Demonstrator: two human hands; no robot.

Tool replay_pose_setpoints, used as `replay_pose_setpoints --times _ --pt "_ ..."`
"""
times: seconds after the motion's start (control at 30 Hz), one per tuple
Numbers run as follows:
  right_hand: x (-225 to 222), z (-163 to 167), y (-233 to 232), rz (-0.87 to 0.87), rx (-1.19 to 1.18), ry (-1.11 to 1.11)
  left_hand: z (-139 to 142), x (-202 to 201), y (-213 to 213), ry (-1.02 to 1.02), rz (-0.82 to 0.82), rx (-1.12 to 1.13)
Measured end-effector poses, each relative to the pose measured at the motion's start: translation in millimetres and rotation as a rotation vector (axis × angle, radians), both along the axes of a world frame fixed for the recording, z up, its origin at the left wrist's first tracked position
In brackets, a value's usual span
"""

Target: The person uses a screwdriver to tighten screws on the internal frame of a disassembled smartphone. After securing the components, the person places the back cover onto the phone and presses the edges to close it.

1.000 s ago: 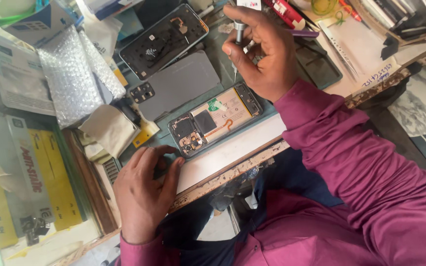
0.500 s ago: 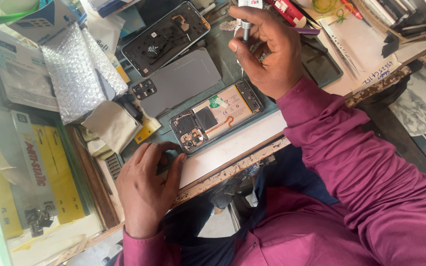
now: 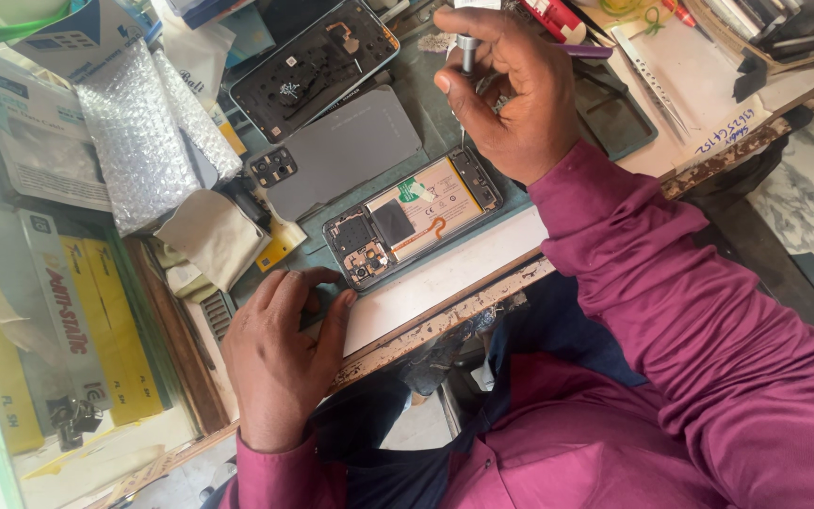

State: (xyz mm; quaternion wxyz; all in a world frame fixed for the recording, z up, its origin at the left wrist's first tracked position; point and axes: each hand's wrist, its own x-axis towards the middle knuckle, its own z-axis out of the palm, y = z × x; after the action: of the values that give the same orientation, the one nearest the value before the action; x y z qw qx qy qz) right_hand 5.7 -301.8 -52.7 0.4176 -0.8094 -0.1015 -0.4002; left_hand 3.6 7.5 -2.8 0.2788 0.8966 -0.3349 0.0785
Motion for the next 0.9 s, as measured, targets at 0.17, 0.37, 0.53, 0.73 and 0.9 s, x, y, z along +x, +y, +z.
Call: replay_pose_setpoints --times 0.17,0.37,0.53,0.73,0.9 --pt "-1.4 1.0 -0.2 0.009 -0.017 -0.004 -0.4 -0.8 -0.4 0.002 0.004 0.005" --pt "-1.0 3.2 -0.3 0.022 -0.031 -0.039 -0.1 -0.1 -0.4 -0.002 -0.007 -0.005" --pt "-0.8 2.4 0.2 0.01 -0.034 -0.068 0.1 -0.4 -0.6 -0.002 0.008 0.007" --pt "-1.0 3.0 -0.1 0.04 -0.021 -0.052 0.1 -0.5 -0.6 0.0 0.0 0.005" --pt "-5.8 4.2 1.8 0.123 0.047 0.015 0.2 -0.6 0.0 -0.01 -0.004 0.005"
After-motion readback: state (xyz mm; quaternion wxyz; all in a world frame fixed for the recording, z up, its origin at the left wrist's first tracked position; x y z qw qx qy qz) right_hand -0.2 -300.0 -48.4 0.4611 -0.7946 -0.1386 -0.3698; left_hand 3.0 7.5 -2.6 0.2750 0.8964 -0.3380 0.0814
